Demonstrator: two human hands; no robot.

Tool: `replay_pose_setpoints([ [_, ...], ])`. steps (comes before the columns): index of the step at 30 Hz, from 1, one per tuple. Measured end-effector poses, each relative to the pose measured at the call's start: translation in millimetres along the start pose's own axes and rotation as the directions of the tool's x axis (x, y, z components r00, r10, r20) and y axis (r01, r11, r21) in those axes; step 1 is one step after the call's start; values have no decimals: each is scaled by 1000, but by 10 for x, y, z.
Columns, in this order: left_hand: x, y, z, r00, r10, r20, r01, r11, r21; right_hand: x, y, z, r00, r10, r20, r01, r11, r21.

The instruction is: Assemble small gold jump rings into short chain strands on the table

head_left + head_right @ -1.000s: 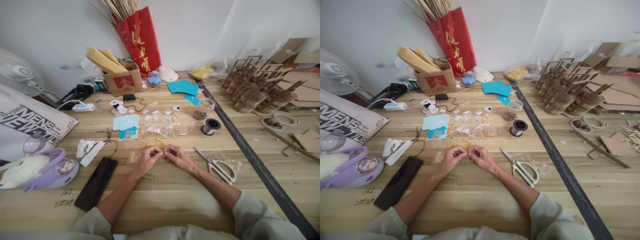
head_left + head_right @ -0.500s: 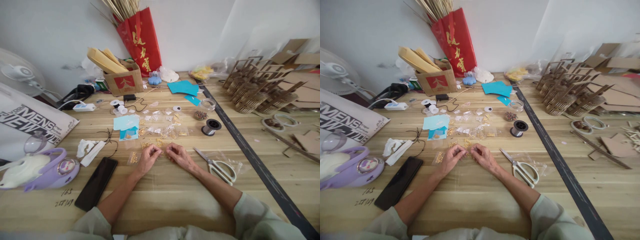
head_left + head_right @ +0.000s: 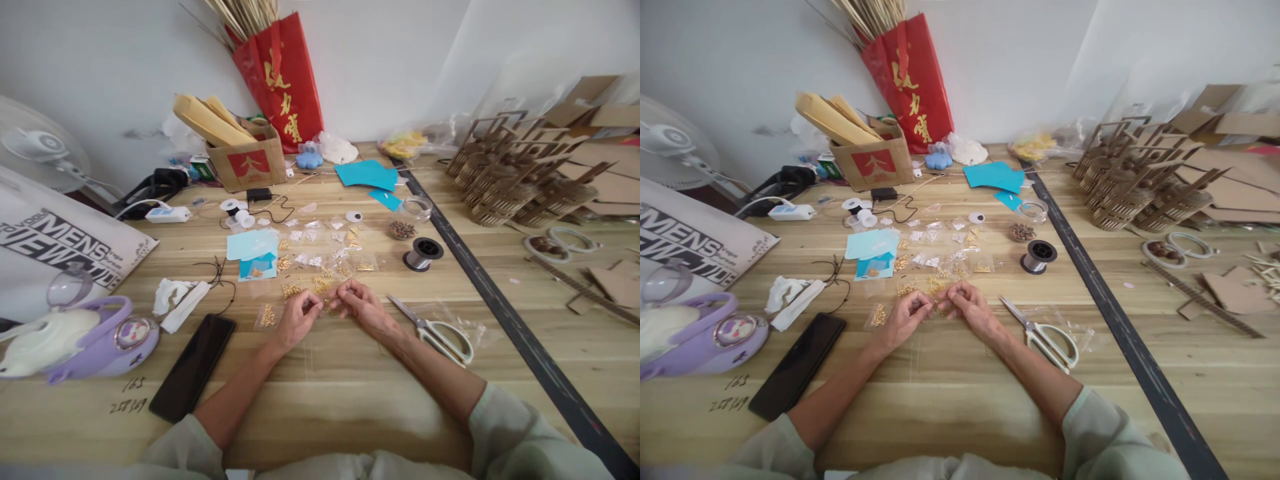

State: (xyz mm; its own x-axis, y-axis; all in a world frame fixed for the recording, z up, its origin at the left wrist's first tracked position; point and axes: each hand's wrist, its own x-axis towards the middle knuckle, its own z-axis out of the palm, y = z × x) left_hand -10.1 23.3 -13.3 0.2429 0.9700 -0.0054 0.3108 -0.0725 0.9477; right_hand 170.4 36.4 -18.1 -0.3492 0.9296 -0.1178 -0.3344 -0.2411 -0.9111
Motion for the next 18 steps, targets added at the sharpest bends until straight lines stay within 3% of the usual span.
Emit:
replay_pose_setpoints([
  [4,-9,28,0,1000,-12,-26,11,999,-53,-3,-2,0,999,23,26,-25,997,68],
  [7,-26,40,11,999,14,-46,-14,1000,-1,-4,-3,6,999,39,28,-41,997,64],
  [12,-47,23,48,992,112,-64,-101,982,157,-13,-9,18,997,55,46,-53,998,-37],
  [18,-56,13,68,984,154,-87,-136,973,187,-29,-44,21,996,32,86,-19,989,-144],
])
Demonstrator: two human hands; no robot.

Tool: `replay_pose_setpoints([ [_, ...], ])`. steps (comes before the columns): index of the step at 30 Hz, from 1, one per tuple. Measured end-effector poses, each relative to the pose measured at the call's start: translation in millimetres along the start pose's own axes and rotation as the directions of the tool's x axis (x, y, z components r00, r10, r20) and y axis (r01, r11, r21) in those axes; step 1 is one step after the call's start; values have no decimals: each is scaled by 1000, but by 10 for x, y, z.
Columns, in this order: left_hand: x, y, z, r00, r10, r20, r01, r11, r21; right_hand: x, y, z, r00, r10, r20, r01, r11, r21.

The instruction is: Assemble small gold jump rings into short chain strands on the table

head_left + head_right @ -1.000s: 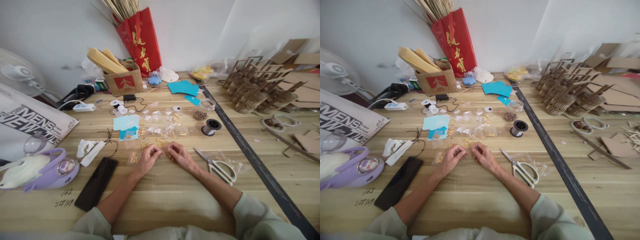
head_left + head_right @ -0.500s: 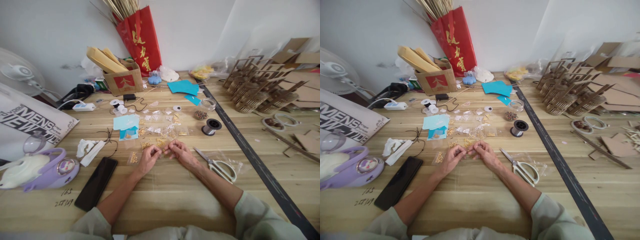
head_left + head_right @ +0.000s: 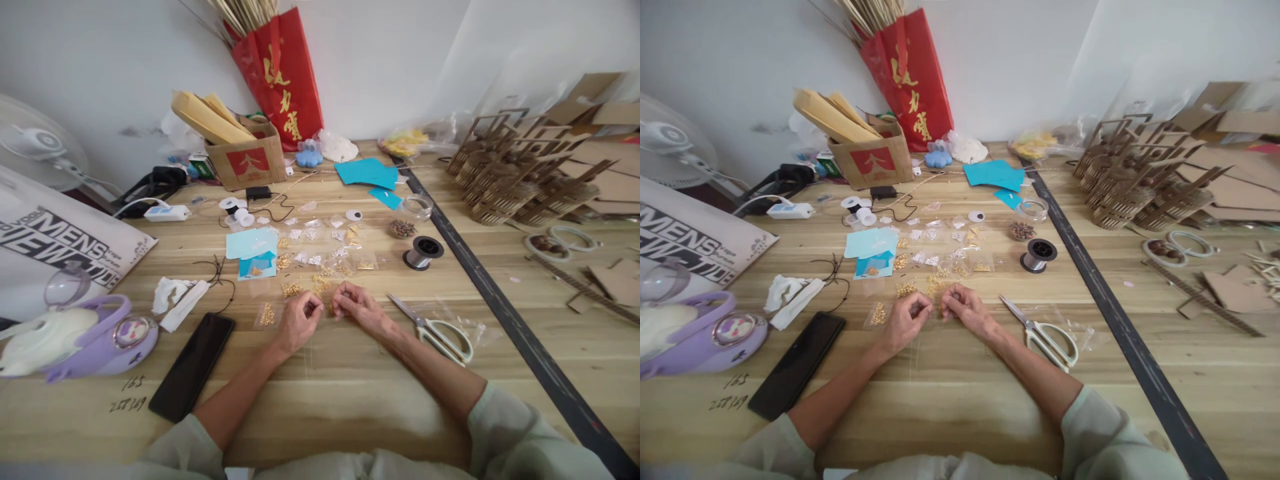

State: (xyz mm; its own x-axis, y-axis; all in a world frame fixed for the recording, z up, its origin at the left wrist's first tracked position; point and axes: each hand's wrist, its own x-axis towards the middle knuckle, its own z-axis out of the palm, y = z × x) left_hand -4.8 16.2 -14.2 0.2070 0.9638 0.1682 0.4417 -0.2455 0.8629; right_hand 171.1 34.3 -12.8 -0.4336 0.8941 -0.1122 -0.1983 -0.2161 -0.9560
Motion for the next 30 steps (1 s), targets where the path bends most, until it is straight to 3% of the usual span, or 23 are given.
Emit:
replay_pose_setpoints([
  [6,16,20,-18,1000,-30,2,30,999,-35,7,14,-11,1000,7,2,-7,1000,-5],
  [13,37,47,-77,986,-140,86,158,954,-255,23,22,-23,999,16,-27,-13,991,131],
  [17,36,50,-62,988,-99,121,121,974,-190,23,2,-18,1000,18,-13,-15,982,187],
  [23,42,52,-22,997,8,79,-2,997,-71,9,-15,-3,999,40,15,-42,981,191],
  [30,31,34,-26,996,-23,87,29,997,-72,-7,-50,-21,999,17,31,-20,994,111],
])
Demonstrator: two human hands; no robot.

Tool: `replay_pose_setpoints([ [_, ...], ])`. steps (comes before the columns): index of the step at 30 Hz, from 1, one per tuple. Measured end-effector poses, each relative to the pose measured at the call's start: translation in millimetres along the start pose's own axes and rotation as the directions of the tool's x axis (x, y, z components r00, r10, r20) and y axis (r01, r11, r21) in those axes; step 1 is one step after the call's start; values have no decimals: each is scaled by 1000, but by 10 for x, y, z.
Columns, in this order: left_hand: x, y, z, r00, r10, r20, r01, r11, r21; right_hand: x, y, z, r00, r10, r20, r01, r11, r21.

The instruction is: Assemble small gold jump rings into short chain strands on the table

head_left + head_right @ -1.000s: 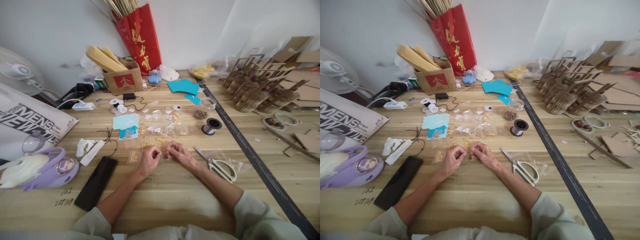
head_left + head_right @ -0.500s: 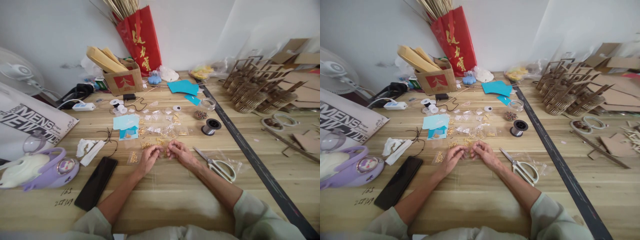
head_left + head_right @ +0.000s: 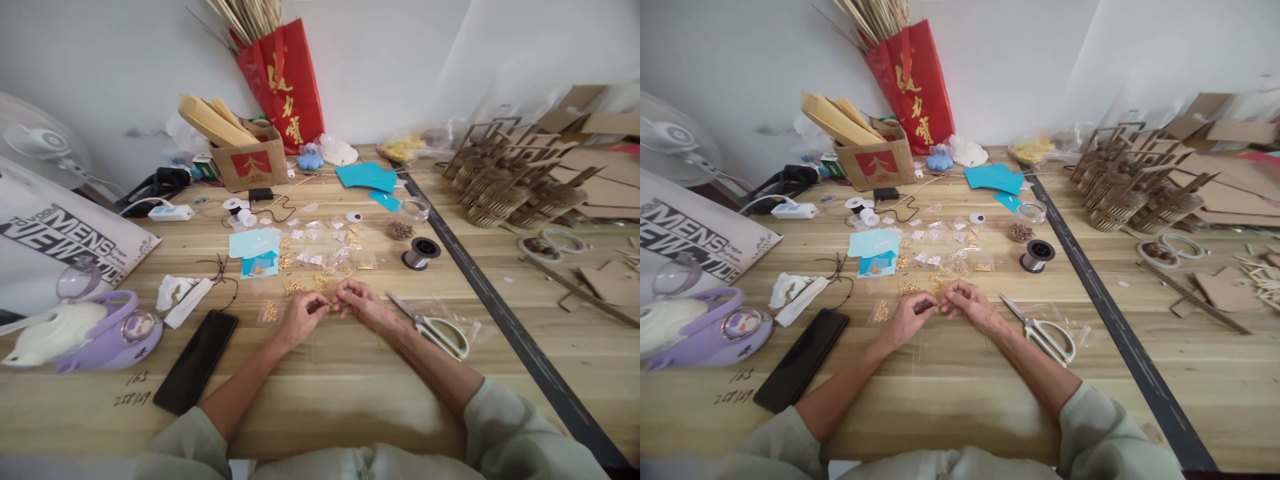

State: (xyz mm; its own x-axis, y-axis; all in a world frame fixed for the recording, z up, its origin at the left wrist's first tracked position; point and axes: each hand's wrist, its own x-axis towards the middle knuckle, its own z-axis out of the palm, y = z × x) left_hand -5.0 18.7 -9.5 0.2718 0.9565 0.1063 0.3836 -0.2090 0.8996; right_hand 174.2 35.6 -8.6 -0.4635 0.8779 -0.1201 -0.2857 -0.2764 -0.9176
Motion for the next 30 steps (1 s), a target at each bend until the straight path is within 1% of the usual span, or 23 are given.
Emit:
replay_pose_setpoints([
  [3,1,-6,-12,1000,-29,-10,29,999,-13,11,-21,-34,1000,-24,-13,22,993,-112],
  [5,2,-4,-28,999,-44,-20,44,999,-2,17,-42,-75,998,-54,-16,48,969,-242],
  [7,2,5,-46,998,-51,-33,52,998,34,14,-79,-131,992,-121,-34,95,898,-430],
  [8,2,11,-55,998,-50,-41,52,997,62,7,-105,-161,984,-173,-43,122,831,-543],
  [9,3,18,-61,998,-47,-48,52,994,92,-4,-138,-189,972,-230,-44,144,736,-662],
  [10,5,23,-65,997,-46,-55,52,991,120,-20,-176,-213,959,-283,-30,157,615,-773],
  [11,8,26,-67,997,-49,-57,56,988,142,-40,-217,-232,950,-312,-1,157,480,-863],
  [12,12,28,-66,997,-56,-58,65,986,156,-65,-260,-242,950,-311,30,142,343,-929],
  [14,21,27,-61,996,-75,-56,83,983,163,-125,-339,-237,969,-236,76,100,92,-991],
  [15,25,28,-58,996,-77,-53,85,984,158,-156,-371,-221,980,-179,88,88,-13,-996],
  [16,28,33,-56,996,-74,-49,80,985,150,-186,-395,-198,988,-117,97,86,-96,-992],
  [17,30,41,-55,997,-67,-45,73,987,140,-213,-412,-168,993,-62,101,90,-158,-983],
  [18,29,55,-56,997,-60,-39,65,989,129,-236,-421,-133,995,-18,102,96,-202,-975],
  [20,24,97,-61,998,-57,-24,60,992,110,-264,-423,-54,994,36,101,107,-254,-961],
  [25,1,210,-89,997,-78,-11,78,995,60,-228,-384,113,991,67,112,128,-332,-935],
  [27,-13,222,-102,997,-78,-2,78,997,23,-187,-356,128,990,70,121,139,-369,-919],
  [30,-49,187,-117,992,-110,53,113,992,-56,-126,-299,89,991,60,121,135,-406,-904],
])
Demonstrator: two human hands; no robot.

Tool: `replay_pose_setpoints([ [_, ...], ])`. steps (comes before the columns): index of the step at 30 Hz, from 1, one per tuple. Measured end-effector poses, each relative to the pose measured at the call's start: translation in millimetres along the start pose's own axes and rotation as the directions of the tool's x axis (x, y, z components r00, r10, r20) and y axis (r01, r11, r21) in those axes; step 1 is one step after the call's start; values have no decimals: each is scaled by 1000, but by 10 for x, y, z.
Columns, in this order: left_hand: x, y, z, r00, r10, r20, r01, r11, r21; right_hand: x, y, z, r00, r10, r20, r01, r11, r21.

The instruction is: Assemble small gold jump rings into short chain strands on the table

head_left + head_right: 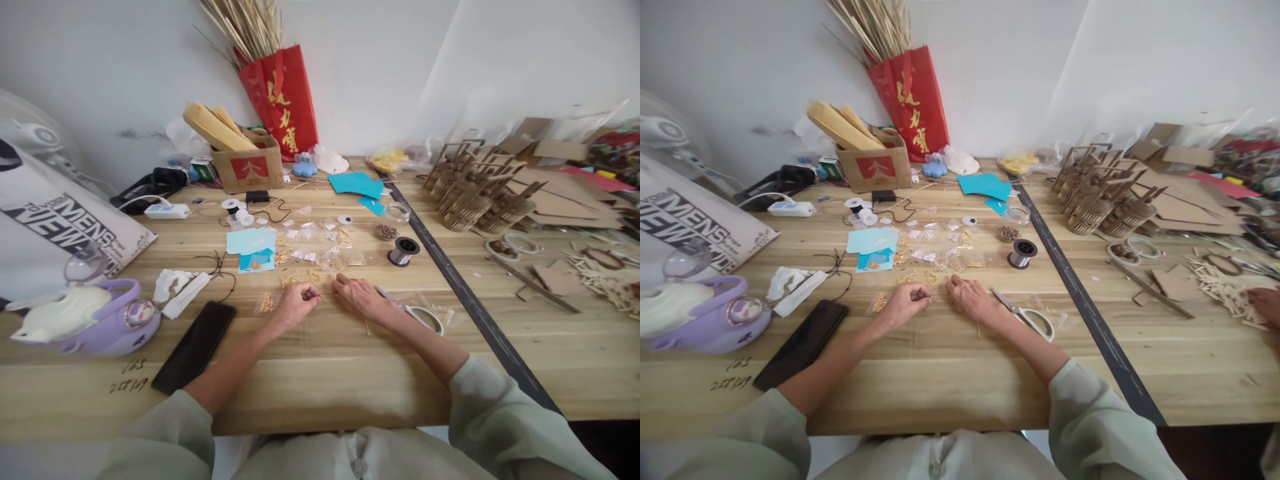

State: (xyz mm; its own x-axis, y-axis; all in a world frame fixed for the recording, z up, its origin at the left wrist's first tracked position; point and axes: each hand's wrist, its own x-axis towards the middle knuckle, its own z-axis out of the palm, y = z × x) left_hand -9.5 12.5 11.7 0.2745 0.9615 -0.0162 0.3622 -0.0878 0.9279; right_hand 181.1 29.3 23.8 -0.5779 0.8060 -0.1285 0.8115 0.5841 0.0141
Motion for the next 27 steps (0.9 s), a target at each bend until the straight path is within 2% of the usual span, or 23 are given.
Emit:
replay_pose_setpoints([
  [5,-77,-145,28,992,-116,38,120,987,-107,51,75,132,997,56,-54,-55,998,23],
  [10,-145,-201,132,995,-95,0,95,993,-70,92,141,203,990,102,-102,-98,994,41],
  [14,-164,-154,212,993,-90,71,94,995,-45,127,210,213,982,148,-115,-139,986,87],
  [21,-155,-147,279,991,-85,103,83,996,28,36,407,52,986,116,-116,-90,973,211],
  [24,-158,-154,278,983,-107,148,105,994,25,-137,429,-71,992,100,-76,-85,980,180],
  [27,-172,-164,261,975,-119,190,112,993,47,-391,337,-162,998,70,-1,-70,992,103],
])
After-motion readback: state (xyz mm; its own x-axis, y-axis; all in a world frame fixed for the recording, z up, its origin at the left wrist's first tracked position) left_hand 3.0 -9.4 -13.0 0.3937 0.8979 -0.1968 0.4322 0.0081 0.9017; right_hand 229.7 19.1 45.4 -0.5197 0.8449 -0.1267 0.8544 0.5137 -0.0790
